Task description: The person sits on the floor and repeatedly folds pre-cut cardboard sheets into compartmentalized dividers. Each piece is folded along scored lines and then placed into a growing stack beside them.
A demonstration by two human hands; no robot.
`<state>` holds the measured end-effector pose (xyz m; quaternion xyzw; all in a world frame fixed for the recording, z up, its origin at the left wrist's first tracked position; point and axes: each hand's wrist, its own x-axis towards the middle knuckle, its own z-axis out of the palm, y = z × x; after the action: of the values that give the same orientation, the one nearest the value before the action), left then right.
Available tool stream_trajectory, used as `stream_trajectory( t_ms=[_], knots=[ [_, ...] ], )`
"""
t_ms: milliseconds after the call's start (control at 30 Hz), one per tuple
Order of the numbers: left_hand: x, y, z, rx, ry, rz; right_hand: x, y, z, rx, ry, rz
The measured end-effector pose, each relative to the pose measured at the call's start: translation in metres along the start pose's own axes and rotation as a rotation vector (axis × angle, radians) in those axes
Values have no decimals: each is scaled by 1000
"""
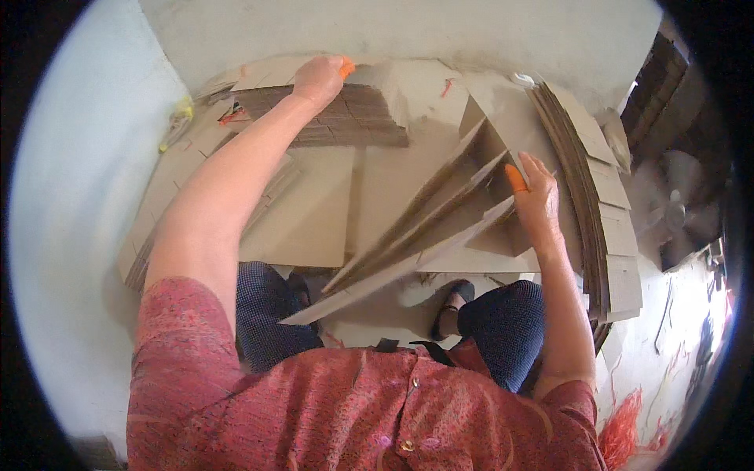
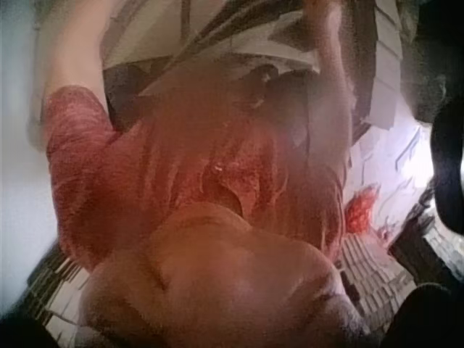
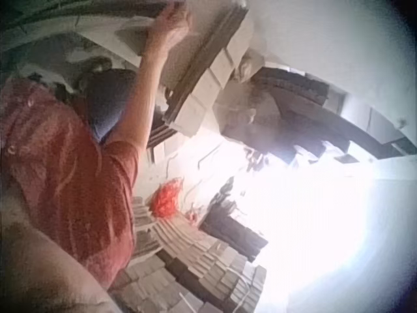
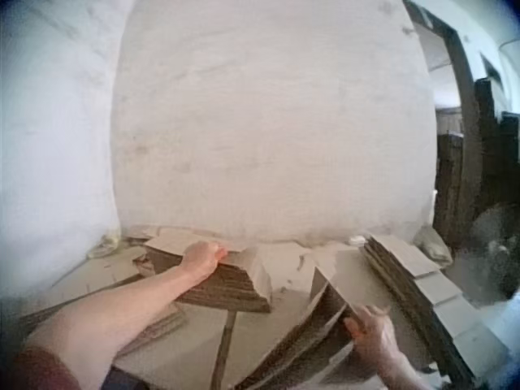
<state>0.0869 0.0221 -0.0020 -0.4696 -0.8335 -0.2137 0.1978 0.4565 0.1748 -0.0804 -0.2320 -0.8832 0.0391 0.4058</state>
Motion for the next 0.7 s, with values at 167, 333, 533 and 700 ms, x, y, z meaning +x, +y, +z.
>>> stream_trajectory(
  t_ms=[167,333,533,700],
  knots=[
    [-84,72,-21,-172,234,547,-14,-58,-19,1384,-316,668],
    [-176,150,-33,-461,101,921,-36,-56,-10,1587,14,939],
    [-197,117,-34,-564,-337,181,-82,-20,-56,106,104,449],
    [-208,77,-23,-552,-546,-45,-81,-45,-96,337,216,526]
  ],
)
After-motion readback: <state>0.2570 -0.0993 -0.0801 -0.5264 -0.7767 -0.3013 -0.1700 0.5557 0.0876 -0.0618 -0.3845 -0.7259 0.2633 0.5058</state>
